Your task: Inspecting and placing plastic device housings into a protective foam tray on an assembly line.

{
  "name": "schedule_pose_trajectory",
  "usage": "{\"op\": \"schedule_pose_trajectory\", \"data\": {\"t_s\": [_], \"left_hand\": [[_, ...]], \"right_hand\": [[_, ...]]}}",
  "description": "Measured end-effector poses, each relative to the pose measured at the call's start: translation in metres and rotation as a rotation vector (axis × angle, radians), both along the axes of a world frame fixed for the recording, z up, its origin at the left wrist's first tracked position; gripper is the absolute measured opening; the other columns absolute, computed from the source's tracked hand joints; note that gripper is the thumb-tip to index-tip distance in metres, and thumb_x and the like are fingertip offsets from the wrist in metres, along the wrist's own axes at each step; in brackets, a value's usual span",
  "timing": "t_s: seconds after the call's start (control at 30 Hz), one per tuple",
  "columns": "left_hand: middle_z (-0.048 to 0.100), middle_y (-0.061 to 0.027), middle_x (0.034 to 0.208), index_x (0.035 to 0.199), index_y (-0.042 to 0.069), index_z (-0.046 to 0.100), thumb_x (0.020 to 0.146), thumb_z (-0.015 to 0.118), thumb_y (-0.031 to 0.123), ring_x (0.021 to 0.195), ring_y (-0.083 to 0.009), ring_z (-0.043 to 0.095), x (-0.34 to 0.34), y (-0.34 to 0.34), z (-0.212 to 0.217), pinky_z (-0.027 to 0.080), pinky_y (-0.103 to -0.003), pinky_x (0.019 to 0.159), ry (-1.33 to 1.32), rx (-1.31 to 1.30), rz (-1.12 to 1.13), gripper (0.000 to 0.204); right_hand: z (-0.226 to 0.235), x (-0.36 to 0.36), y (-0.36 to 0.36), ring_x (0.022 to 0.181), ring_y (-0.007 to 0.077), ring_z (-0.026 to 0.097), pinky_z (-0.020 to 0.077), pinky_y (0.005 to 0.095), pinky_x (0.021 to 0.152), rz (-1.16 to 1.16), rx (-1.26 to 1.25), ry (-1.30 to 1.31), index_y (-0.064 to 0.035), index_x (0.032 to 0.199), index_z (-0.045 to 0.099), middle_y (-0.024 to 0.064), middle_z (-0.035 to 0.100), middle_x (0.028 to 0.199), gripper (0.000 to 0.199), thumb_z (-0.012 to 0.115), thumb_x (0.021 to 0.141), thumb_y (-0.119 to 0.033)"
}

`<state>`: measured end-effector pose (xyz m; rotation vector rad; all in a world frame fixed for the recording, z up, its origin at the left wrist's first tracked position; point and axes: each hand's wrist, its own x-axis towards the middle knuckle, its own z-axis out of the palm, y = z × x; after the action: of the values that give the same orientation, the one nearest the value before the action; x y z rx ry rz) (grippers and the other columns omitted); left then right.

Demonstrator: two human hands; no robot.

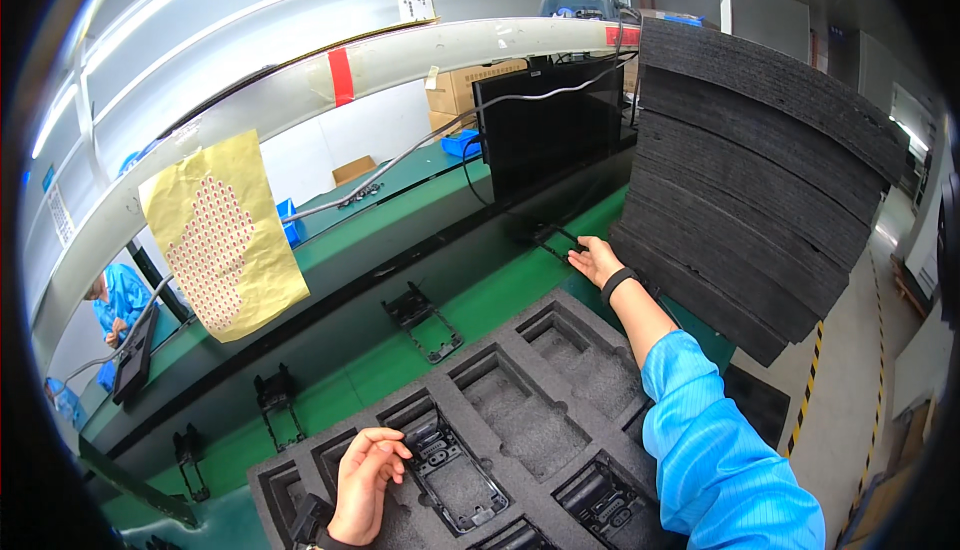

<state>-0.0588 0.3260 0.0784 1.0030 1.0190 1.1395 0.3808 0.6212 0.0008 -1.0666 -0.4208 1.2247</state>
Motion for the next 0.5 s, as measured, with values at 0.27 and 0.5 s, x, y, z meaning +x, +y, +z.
{"op": "schedule_pose_trajectory", "data": {"t_s": [0.27, 0.5], "left_hand": [[0.064, -0.0055, 0.089, 0.108, 0.002, 0.059, 0.098, 0.05, 0.009, 0.073, -0.0078, 0.056, 0.002, 0.001, 0.001, 0.046, -0.02, 0.066, -0.003, -0.004, -0.011, 0.015], [0.065, -0.0054, 0.09, 0.109, 0.002, 0.059, 0.098, 0.052, 0.011, 0.073, -0.0075, 0.056, -0.001, 0.002, 0.002, 0.045, -0.021, 0.067, 0.023, -0.003, -0.011, 0.016]], "right_hand": [[-0.001, -0.012, -0.007, 0.123, 0.0323, 0.049, 0.0504, 0.0417, 0.098, 0.067, 0.071, -0.146, 0.0028, 0.146, 0.021, 0.0223, 0.034, 0.144, 0.068, 0.056, 0.091, -0.013], [0.007, -0.034, -0.013, 0.117, 0.0277, 0.053, 0.0529, 0.0381, 0.089, -0.097, 0.013, -0.231, -0.0014, 0.15, 0.02, 0.0158, 0.046, 0.135, 0.073, 0.057, 0.088, -0.013]]}}
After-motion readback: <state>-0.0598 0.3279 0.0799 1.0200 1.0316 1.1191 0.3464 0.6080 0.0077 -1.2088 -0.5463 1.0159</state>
